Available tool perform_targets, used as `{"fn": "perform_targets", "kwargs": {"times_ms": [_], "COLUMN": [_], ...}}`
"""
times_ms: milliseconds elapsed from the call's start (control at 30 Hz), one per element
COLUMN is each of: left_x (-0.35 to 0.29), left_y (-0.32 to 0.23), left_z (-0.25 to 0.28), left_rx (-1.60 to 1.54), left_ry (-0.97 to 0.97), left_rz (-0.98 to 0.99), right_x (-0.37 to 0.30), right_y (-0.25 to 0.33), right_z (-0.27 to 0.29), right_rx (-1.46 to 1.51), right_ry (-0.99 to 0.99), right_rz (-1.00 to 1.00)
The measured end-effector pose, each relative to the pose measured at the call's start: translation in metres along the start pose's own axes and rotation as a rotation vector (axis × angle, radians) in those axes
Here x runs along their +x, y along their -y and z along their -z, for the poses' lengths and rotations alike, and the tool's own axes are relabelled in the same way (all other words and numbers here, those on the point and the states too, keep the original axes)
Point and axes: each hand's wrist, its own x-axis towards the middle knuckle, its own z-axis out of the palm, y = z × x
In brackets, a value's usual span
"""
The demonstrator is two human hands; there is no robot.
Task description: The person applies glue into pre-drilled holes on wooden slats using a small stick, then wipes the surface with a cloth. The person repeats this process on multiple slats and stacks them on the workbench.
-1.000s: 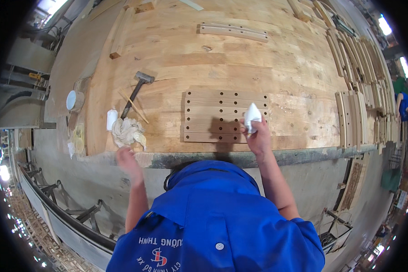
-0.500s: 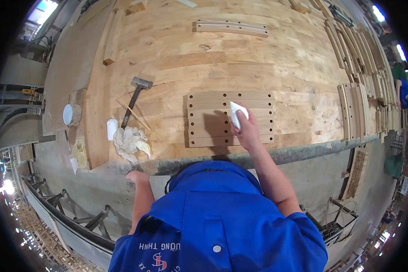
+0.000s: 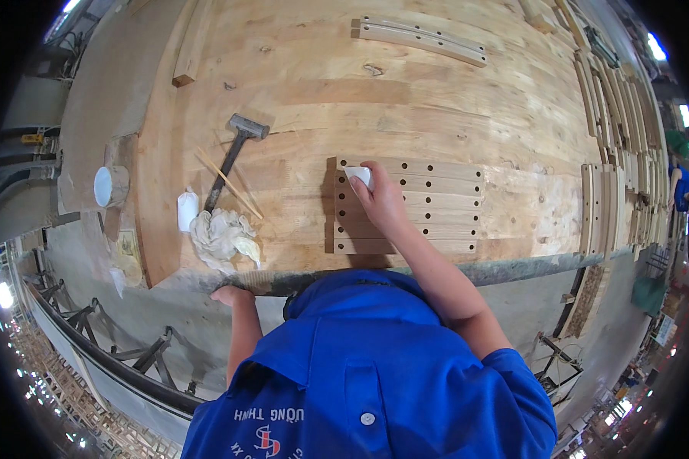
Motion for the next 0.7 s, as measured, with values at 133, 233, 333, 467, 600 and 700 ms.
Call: {"fn": "perform_targets", "kwargs": {"times_ms": [133, 233, 333, 467, 600, 700], "left_x": [-0.006, -0.009, -0.009, -0.003, 0.003, 0.003], "left_y": [-0.002, -0.003, -0.003, -0.003, -0.002, -0.001], "left_z": [-0.003, -0.004, -0.004, -0.004, -0.001, 0.001], "left_rx": [0.001, 0.036, 0.058, 0.09, 0.132, 0.147], "left_ry": [0.031, -0.044, -0.074, -0.033, -0.014, -0.024], "left_rz": [-0.026, -0.002, 0.022, 0.049, 0.048, 0.044], "right_x": [0.008, 0.009, 0.005, -0.002, -0.01, -0.015], "right_y": [0.002, 0.001, -0.004, -0.015, -0.031, -0.044], "right_z": [-0.003, -0.002, 0.003, 0.016, 0.034, 0.049], "right_rx": [-0.11, -0.139, -0.136, -0.125, -0.127, -0.121], "right_ry": [0.012, -0.002, -0.017, -0.105, -0.161, -0.223], "right_rz": [0.036, 0.048, 0.03, 0.038, -0.054, -0.093]}}
